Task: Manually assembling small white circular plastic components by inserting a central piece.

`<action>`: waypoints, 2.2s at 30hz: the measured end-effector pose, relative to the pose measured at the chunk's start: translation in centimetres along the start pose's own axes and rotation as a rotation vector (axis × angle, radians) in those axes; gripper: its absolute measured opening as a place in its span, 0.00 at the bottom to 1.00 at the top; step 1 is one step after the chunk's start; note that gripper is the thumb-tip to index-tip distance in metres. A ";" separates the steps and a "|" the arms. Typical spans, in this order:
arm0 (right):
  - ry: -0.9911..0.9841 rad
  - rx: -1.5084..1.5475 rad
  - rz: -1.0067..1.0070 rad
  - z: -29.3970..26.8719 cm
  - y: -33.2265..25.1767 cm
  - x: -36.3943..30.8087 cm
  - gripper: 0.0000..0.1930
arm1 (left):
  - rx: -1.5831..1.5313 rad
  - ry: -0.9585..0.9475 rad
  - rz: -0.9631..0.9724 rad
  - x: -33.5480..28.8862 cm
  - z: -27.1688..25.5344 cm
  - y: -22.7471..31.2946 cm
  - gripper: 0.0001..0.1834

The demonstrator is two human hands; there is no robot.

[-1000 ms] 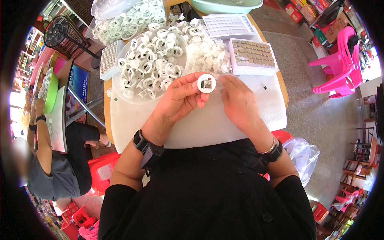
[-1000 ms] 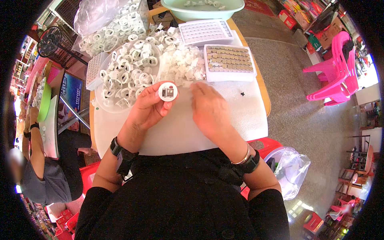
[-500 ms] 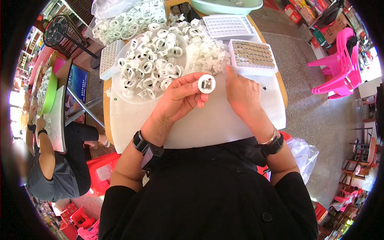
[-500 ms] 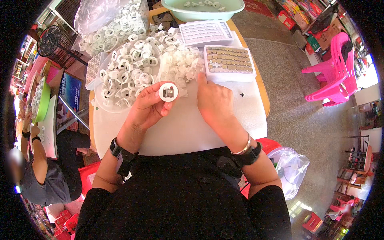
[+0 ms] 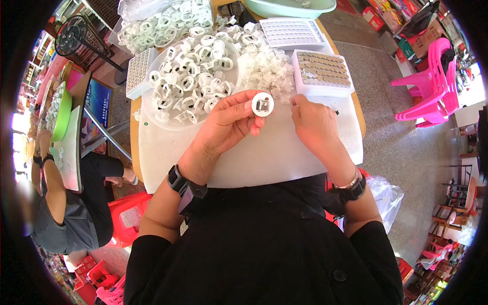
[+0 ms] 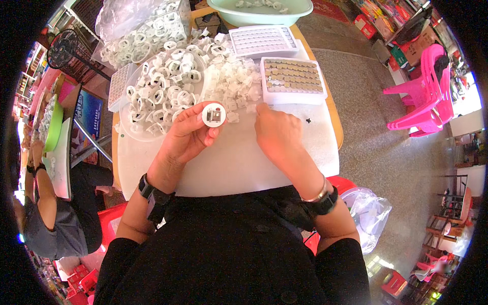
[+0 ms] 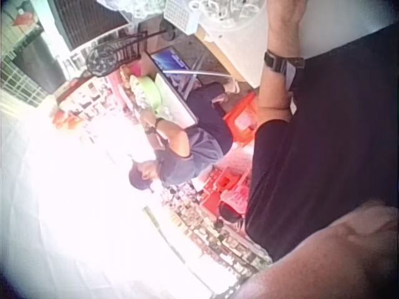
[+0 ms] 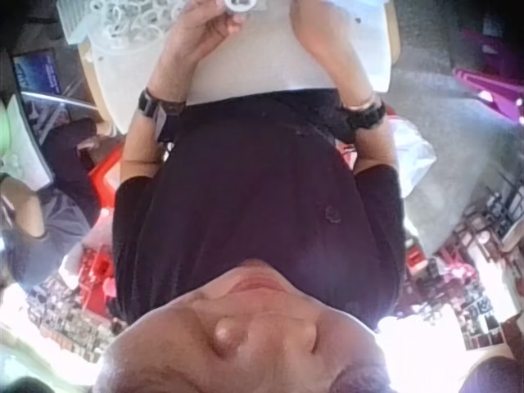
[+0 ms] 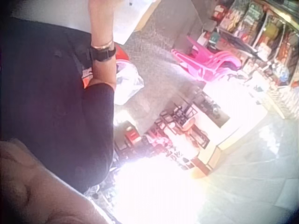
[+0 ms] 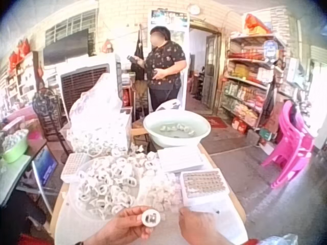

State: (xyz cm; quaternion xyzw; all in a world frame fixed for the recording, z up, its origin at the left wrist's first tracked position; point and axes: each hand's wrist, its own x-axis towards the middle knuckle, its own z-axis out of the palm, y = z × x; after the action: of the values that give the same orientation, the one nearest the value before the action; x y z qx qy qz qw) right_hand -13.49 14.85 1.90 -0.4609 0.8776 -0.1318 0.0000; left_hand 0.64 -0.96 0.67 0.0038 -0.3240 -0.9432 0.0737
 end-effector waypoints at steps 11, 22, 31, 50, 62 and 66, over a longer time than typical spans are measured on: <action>0.232 0.454 -0.031 0.2 1.9 -1.2 0.04 | 0.003 0.014 -0.021 0.0 0.3 -0.2 0.15; 0.230 0.685 -0.001 -1.0 0.0 -1.6 0.03 | -0.002 0.016 -0.050 0.0 0.3 -0.3 0.15; 0.248 1.024 -0.184 -3.4 -3.0 -1.2 0.04 | 0.090 0.065 -0.090 0.0 0.9 -0.2 0.18; -0.029 1.076 -0.032 -4.2 -2.5 -0.5 0.06 | 0.266 0.051 -0.097 -0.1 0.8 -0.9 0.20; -0.191 1.036 -0.043 -3.9 -1.4 -0.4 0.08 | 0.356 -0.034 -0.068 0.1 1.4 -0.6 0.34; -0.186 1.013 -0.069 -4.2 -1.6 -0.7 0.08 | 0.426 -0.057 -0.096 0.1 1.0 -0.7 0.33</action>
State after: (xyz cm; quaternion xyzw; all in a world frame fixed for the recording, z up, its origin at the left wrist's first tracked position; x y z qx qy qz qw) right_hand -12.28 15.54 6.25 -0.4415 0.6842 -0.4988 0.2970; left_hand 0.36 0.12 1.05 0.0080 -0.5175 -0.8555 0.0169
